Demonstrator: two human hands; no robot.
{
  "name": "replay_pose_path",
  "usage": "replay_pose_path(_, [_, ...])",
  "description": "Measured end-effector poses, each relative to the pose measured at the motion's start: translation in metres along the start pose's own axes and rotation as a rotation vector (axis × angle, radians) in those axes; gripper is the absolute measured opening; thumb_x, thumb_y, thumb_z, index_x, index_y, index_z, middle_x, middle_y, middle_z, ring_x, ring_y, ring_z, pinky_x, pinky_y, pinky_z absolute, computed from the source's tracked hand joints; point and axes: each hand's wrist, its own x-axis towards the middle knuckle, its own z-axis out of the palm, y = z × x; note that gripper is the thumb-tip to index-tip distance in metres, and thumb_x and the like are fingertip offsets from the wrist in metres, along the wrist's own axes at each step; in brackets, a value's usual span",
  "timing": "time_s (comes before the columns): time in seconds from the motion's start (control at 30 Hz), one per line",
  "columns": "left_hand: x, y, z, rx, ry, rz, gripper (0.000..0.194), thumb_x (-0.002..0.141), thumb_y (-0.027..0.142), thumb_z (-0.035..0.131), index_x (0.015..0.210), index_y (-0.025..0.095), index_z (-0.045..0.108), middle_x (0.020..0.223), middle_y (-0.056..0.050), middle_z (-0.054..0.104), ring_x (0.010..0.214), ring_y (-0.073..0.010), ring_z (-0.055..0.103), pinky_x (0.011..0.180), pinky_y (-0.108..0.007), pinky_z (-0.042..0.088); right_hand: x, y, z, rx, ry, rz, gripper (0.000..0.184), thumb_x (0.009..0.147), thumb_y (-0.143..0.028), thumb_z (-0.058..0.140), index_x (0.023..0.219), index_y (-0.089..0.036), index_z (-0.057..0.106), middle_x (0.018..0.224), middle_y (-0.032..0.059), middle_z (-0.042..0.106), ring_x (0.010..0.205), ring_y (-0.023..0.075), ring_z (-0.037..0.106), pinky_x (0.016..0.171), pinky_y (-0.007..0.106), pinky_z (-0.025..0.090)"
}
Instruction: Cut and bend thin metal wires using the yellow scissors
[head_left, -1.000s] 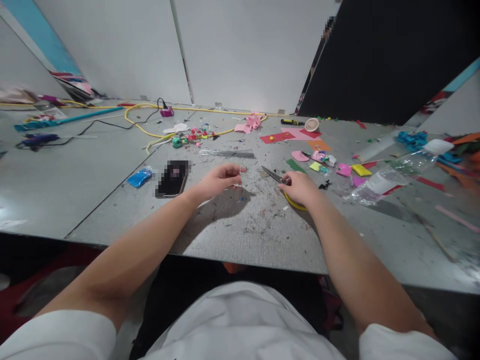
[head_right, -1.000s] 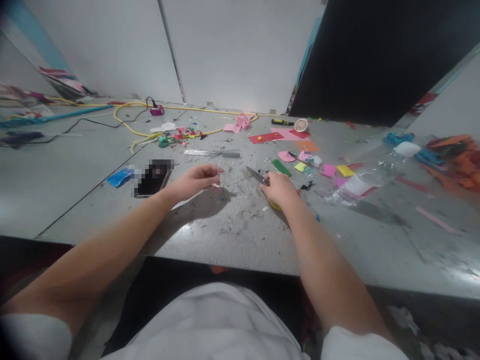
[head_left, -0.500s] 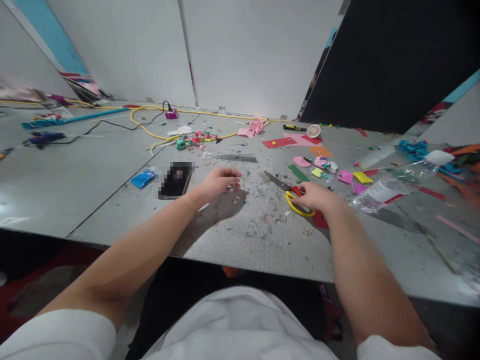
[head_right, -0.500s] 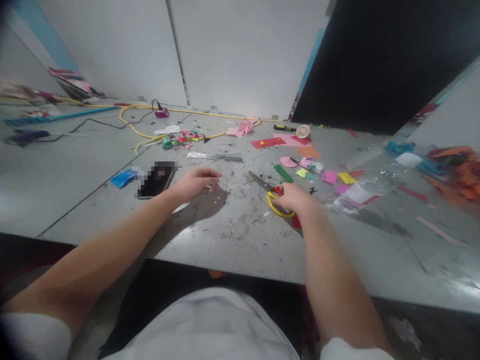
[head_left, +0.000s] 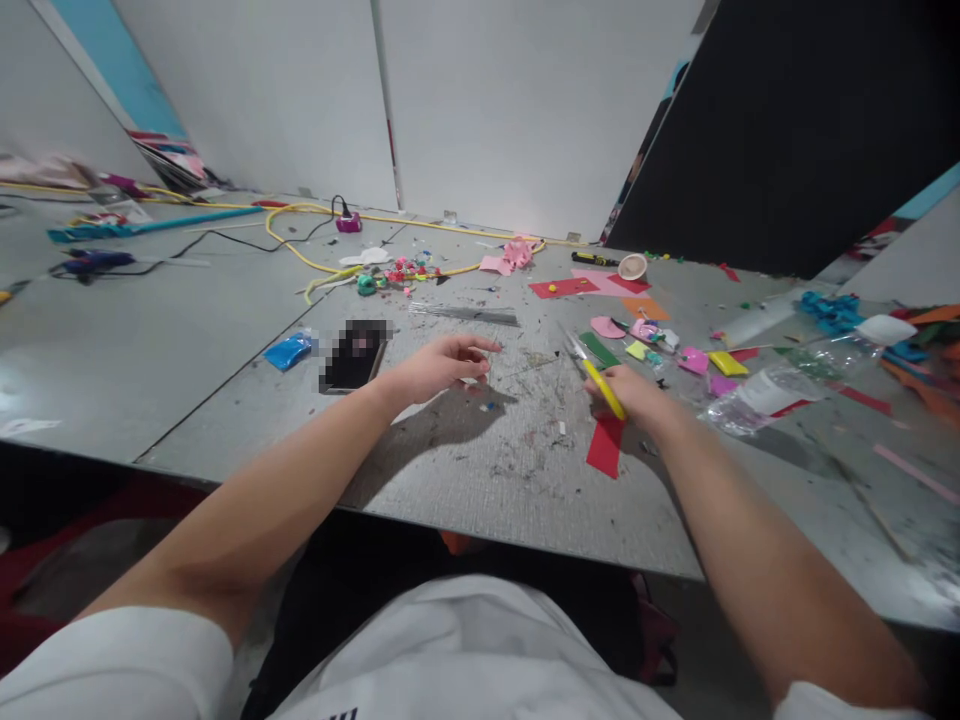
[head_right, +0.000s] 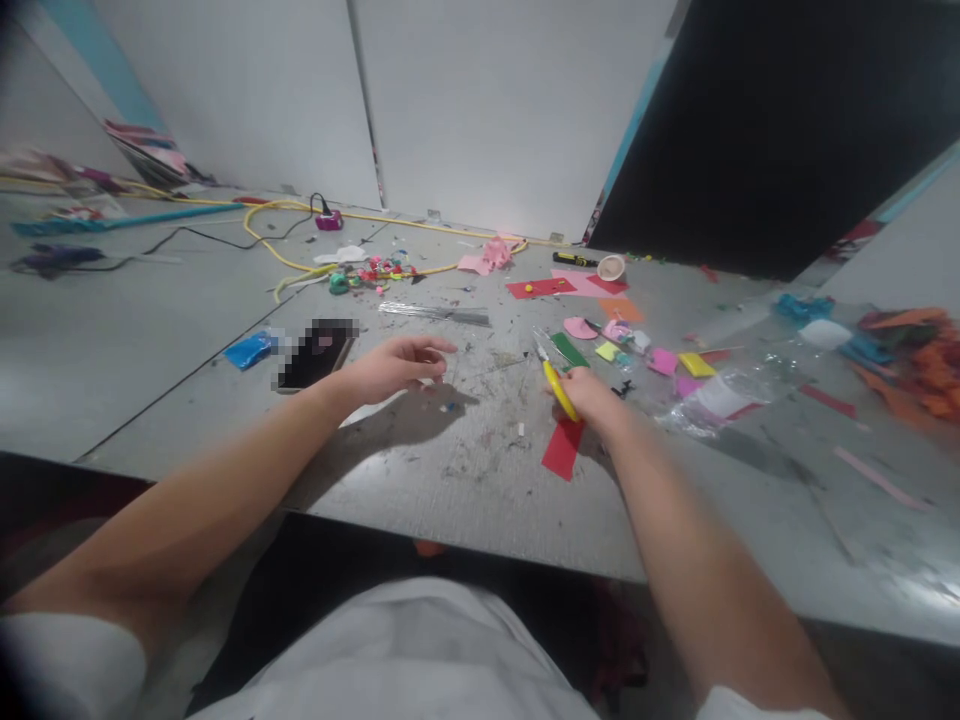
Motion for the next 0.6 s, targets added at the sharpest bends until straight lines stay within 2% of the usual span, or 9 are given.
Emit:
replay_pose_path(0.1, [-0.004, 0.006, 0.005, 0.045, 0.014, 0.043, 0.037, 0.085, 0.02, 0.077, 0.122, 0.021, 0.072, 0.088, -0.001, 0.064, 0.076, -0.0105, 0.065, 0.071, -0.025, 0.057, -0.008, 0.004, -0.007, 0.329, -0.114, -0.014, 0.046, 0.078, -0.056, 0.081, 0.072, -0.024, 0.048, 0.057, -0.0067, 0.044, 0.05, 0.0107, 0.046, 0.07, 0.032, 0.058])
replay_pose_path(0.2, [-0.01, 0.014, 0.011, 0.063, 0.087, 0.065, 0.034, 0.083, 0.018, 0.077, 0.116, 0.017, 0.074, 0.082, -0.001, 0.064, 0.072, -0.0106, 0.064, 0.071, -0.027, 0.058, -0.019, 0.006, -0.005, 0.465, -0.19, -0.108, 0.054, 0.072, -0.068, 0.082, 0.074, -0.024, 0.051, 0.064, -0.0031, 0.053, 0.058, 0.0133, 0.056, 0.066, 0.029, 0.054])
replay_pose_path(0.27, [-0.013, 0.018, 0.014, 0.048, 0.152, 0.088, 0.031, 0.082, 0.018, 0.076, 0.113, 0.017, 0.077, 0.078, -0.001, 0.064, 0.069, -0.0104, 0.062, 0.069, -0.026, 0.057, -0.027, 0.007, 0.003, 0.419, -0.204, -0.172, 0.055, 0.074, -0.073, 0.078, 0.077, -0.024, 0.053, 0.068, -0.0008, 0.057, 0.061, 0.0157, 0.059, 0.06, 0.029, 0.05])
replay_pose_path(0.37, [-0.018, 0.022, 0.016, 0.035, 0.197, 0.124, 0.028, 0.08, 0.019, 0.076, 0.108, 0.018, 0.081, 0.072, 0.0, 0.064, 0.063, -0.0092, 0.057, 0.061, -0.023, 0.051, -0.04, 0.007, 0.016, 0.276, -0.179, -0.207, 0.051, 0.078, -0.073, 0.073, 0.082, -0.025, 0.054, 0.067, -0.0007, 0.057, 0.057, 0.0167, 0.055, 0.055, 0.031, 0.045])
replay_pose_path(0.5, [-0.023, 0.026, 0.019, -0.024, 0.171, 0.165, 0.023, 0.075, 0.017, 0.076, 0.097, 0.017, 0.084, 0.068, -0.002, 0.064, 0.057, -0.0094, 0.052, 0.053, -0.024, 0.043, -0.061, 0.0, 0.023, 0.088, -0.171, -0.286, 0.045, 0.083, -0.067, 0.069, 0.084, -0.026, 0.051, 0.066, -0.0016, 0.053, 0.06, 0.0175, 0.052, 0.055, 0.03, 0.042])
replay_pose_path(0.6, [-0.025, 0.029, 0.022, -0.059, 0.159, 0.161, 0.02, 0.071, 0.014, 0.076, 0.089, 0.017, 0.085, 0.071, -0.004, 0.067, 0.053, -0.0074, 0.046, 0.05, -0.024, 0.038, -0.075, -0.008, 0.023, 0.006, -0.163, -0.377, 0.038, 0.088, -0.062, 0.061, 0.093, -0.026, 0.051, 0.072, -0.0011, 0.055, 0.064, 0.0181, 0.053, 0.058, 0.031, 0.045])
